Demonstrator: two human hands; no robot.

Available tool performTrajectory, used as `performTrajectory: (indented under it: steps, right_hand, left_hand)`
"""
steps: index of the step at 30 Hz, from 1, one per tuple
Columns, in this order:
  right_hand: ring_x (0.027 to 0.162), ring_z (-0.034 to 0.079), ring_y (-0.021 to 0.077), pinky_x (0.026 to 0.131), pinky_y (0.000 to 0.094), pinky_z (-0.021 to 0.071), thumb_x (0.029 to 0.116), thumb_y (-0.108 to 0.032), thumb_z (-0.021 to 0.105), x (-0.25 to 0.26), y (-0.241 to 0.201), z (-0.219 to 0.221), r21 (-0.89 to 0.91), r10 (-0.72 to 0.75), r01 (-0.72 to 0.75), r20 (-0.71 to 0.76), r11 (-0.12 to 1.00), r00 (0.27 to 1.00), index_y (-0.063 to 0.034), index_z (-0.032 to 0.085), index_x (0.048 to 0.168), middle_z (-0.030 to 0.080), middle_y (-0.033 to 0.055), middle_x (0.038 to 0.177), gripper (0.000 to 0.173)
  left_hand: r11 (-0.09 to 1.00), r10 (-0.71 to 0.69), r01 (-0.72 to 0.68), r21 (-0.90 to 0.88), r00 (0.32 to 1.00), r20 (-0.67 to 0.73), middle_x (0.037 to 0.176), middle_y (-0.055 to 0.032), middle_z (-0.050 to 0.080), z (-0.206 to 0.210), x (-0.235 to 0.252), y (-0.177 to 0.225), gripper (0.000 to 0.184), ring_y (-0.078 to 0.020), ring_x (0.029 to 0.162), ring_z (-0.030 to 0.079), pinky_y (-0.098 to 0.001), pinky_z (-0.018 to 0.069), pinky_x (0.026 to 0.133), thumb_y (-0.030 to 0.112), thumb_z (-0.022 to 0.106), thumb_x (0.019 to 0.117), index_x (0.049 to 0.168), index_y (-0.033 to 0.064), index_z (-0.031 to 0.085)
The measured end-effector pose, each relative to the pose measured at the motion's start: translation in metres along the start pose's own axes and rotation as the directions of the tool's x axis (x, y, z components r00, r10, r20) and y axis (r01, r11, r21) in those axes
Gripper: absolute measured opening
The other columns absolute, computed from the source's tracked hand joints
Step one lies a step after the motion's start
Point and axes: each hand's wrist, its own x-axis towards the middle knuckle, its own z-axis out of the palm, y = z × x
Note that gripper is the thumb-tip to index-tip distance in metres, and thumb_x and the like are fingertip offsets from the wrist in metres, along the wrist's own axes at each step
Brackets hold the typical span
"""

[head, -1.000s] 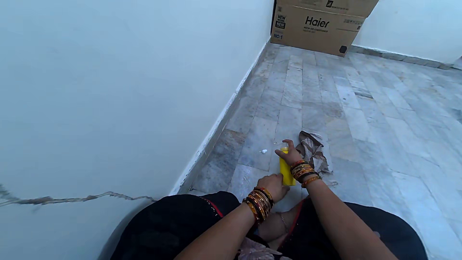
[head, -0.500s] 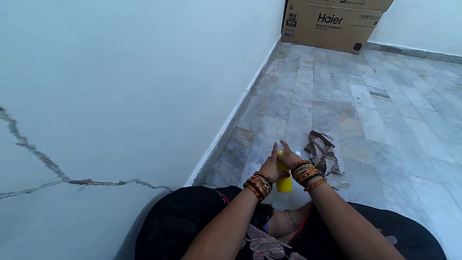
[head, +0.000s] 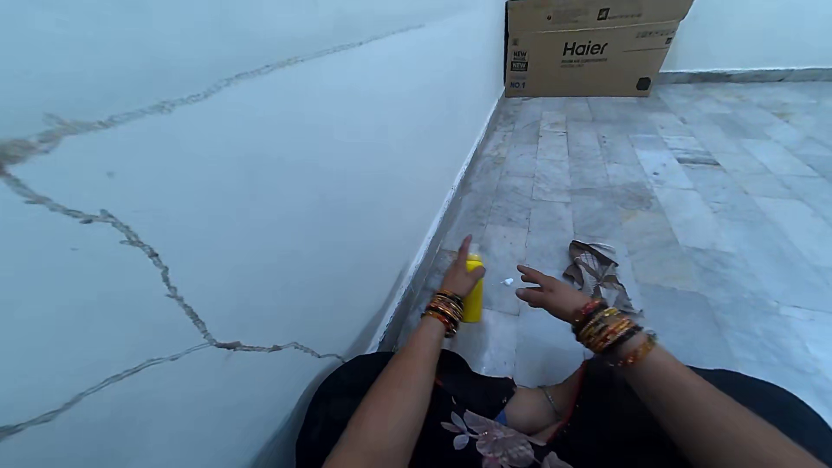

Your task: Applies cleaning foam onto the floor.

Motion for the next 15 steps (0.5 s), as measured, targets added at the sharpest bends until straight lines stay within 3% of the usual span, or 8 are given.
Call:
performTrajectory:
  steps: [4, 6, 9, 13, 15]
  right_hand:
    - [0.129, 0.061, 0.0347, 0.106, 0.0489, 0.0501, 0.1067, -0.025, 0.059, -0.035, 0.025, -0.042, -0.083, 0.012, -0.013, -0.012, 0.996, 1.0, -0.0076, 0.039, 0.158, 0.05, 0.0226, 0.153, 0.058]
    - [0.127, 0.061, 0.0362, 0.108, 0.0517, 0.0474, 0.1075, -0.032, 0.058, -0.037, 0.036, -0.057, -0.27, 0.061, -0.066, -0.027, 0.961, 0.998, -0.0078, 0.042, 0.158, 0.054, 0.0229, 0.15, 0.058]
    - [0.137, 0.054, 0.0405, 0.113, 0.0597, 0.0409, 0.1062, -0.043, 0.057, -0.029, 0.031, -0.058, -0.573, 0.11, -0.091, -0.001, 0.815, 0.994, -0.0138, 0.04, 0.16, 0.05, 0.0232, 0.153, 0.064]
    - [0.138, 0.054, 0.0378, 0.114, 0.0583, 0.0408, 0.1055, -0.038, 0.061, -0.023, 0.026, -0.051, -0.595, 0.004, 0.088, 0.151, 0.799, 0.989, -0.0147, 0.041, 0.16, 0.051, 0.0211, 0.153, 0.062]
    - [0.137, 0.054, 0.0379, 0.112, 0.0584, 0.0421, 0.1058, -0.037, 0.06, -0.024, 0.026, -0.051, -0.626, 0.023, 0.099, 0.184, 0.773, 0.983, -0.0154, 0.04, 0.161, 0.051, 0.0209, 0.152, 0.062]
  left_hand:
    - [0.989, -0.117, 0.104, 0.103, 0.985, 0.127, 0.138, -0.0324, 0.056, -0.038, 0.016, -0.019, 0.08, -0.0502, 0.116, 0.062, -0.0682, 0.0486, 0.095, 0.016, 0.065, 0.0962, 0.163, 0.0264, 0.023]
    - [0.97, -0.197, 0.177, 0.165, 0.975, 0.107, 0.137, -0.032, 0.057, -0.042, 0.014, -0.037, 0.08, -0.0491, 0.115, 0.063, -0.0664, 0.0487, 0.096, 0.018, 0.07, 0.0965, 0.162, 0.0256, 0.026]
    - [0.928, -0.293, 0.264, 0.262, 0.953, 0.08, 0.136, -0.0294, 0.06, -0.036, 0.021, -0.071, 0.087, -0.0444, 0.118, 0.064, -0.0612, 0.0501, 0.101, 0.034, 0.081, 0.0909, 0.16, 0.0186, 0.03]
    - [0.864, -0.373, 0.32, 0.389, 0.926, 0.065, 0.137, -0.0286, 0.06, -0.026, 0.033, -0.067, 0.087, -0.044, 0.123, 0.062, -0.0609, 0.0479, 0.105, 0.024, 0.081, 0.0906, 0.161, 0.0195, 0.029]
    - [0.842, -0.386, 0.331, 0.426, 0.921, 0.047, 0.139, -0.0281, 0.059, -0.025, 0.038, -0.066, 0.085, -0.0443, 0.127, 0.06, -0.0613, 0.0459, 0.107, 0.022, 0.079, 0.0919, 0.161, 0.02, 0.03]
